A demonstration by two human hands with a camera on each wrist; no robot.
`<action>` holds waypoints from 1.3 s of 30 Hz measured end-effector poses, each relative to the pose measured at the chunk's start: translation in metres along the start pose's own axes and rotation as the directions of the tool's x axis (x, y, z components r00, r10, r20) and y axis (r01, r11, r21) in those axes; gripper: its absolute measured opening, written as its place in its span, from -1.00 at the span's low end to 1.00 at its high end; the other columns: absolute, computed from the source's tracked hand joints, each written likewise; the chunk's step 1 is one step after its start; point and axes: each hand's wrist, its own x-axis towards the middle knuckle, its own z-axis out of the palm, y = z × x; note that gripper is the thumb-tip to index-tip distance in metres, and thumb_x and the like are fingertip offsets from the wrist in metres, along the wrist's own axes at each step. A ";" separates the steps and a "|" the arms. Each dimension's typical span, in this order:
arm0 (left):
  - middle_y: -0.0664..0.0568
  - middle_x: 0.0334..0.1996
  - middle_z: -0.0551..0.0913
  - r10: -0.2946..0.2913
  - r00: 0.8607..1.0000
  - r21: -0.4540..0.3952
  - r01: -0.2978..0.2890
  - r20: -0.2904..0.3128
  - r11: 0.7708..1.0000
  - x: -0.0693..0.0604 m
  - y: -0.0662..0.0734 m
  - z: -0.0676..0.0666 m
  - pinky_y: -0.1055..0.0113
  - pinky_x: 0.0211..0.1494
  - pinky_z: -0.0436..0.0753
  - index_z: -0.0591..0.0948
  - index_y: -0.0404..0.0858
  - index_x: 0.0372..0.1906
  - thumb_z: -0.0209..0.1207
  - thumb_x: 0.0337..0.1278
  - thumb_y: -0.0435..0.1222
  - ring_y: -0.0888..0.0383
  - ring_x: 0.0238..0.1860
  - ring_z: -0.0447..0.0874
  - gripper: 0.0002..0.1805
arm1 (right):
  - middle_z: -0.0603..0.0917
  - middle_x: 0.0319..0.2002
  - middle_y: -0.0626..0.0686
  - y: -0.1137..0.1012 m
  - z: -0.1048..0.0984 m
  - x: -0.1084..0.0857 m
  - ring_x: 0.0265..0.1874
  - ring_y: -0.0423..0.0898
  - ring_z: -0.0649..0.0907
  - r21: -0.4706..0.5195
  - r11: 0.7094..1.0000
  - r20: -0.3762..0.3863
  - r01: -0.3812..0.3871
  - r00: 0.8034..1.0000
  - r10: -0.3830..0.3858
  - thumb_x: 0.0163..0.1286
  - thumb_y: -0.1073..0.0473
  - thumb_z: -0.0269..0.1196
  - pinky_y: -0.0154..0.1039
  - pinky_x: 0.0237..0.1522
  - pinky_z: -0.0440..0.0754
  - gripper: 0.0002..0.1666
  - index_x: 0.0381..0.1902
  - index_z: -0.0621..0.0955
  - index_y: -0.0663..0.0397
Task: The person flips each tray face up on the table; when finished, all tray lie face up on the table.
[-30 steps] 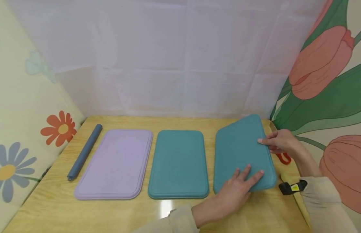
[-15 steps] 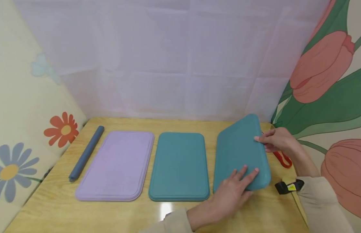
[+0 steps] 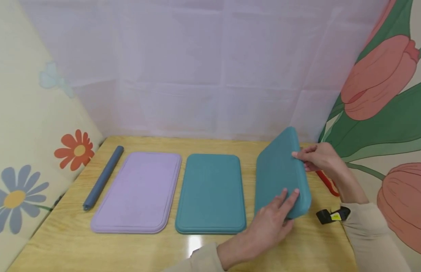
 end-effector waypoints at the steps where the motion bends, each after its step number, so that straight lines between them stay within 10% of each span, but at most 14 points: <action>1: -0.26 0.34 0.33 0.000 1.000 -0.001 -0.001 -0.011 1.000 -0.001 0.000 0.000 0.38 -0.18 0.68 0.04 -0.11 0.53 0.14 0.32 -0.22 -0.06 0.15 0.55 -0.21 | 0.63 -0.24 0.13 -0.001 0.000 0.000 -0.35 -0.17 0.66 0.000 1.000 -0.002 0.002 1.000 -0.002 0.30 -0.28 0.20 -0.17 -0.21 0.70 -0.02 0.22 0.35 0.56; 16: -0.32 0.39 0.22 -0.034 0.996 -0.130 0.023 -0.084 0.991 -0.007 0.000 -0.007 0.32 -0.05 0.66 -0.12 -0.09 0.54 0.18 0.22 -0.34 -0.08 0.22 0.47 -0.07 | 0.61 -0.37 -0.02 -0.019 0.014 0.003 -0.47 -0.25 0.64 0.093 0.995 -0.020 0.027 0.999 -0.025 0.36 -0.22 0.18 -0.23 -0.30 0.70 -0.11 0.20 0.37 0.55; 24: -0.34 0.43 0.10 -0.074 0.996 -0.251 0.061 -0.042 0.966 -0.009 -0.001 -0.014 0.69 -0.32 0.51 -0.23 0.05 0.54 0.14 0.29 -0.32 0.13 0.07 0.58 -0.05 | 0.61 -0.39 -0.03 -0.029 0.021 0.005 -0.47 -0.22 0.65 0.115 0.993 -0.013 0.014 1.000 -0.012 0.33 -0.22 0.21 -0.23 -0.28 0.70 -0.13 0.20 0.40 0.49; 39: -0.20 0.51 -0.04 -0.169 0.985 -0.379 0.171 0.039 0.909 -0.007 -0.006 -0.036 0.52 -0.25 0.57 -0.18 0.08 0.54 -0.03 0.44 -0.08 0.10 0.03 0.64 -0.23 | 0.59 -0.36 0.01 -0.045 0.036 0.012 -0.45 -0.19 0.63 0.125 0.990 0.000 0.062 0.998 -0.062 0.34 -0.22 0.20 -0.22 -0.31 0.70 -0.16 0.21 0.40 0.44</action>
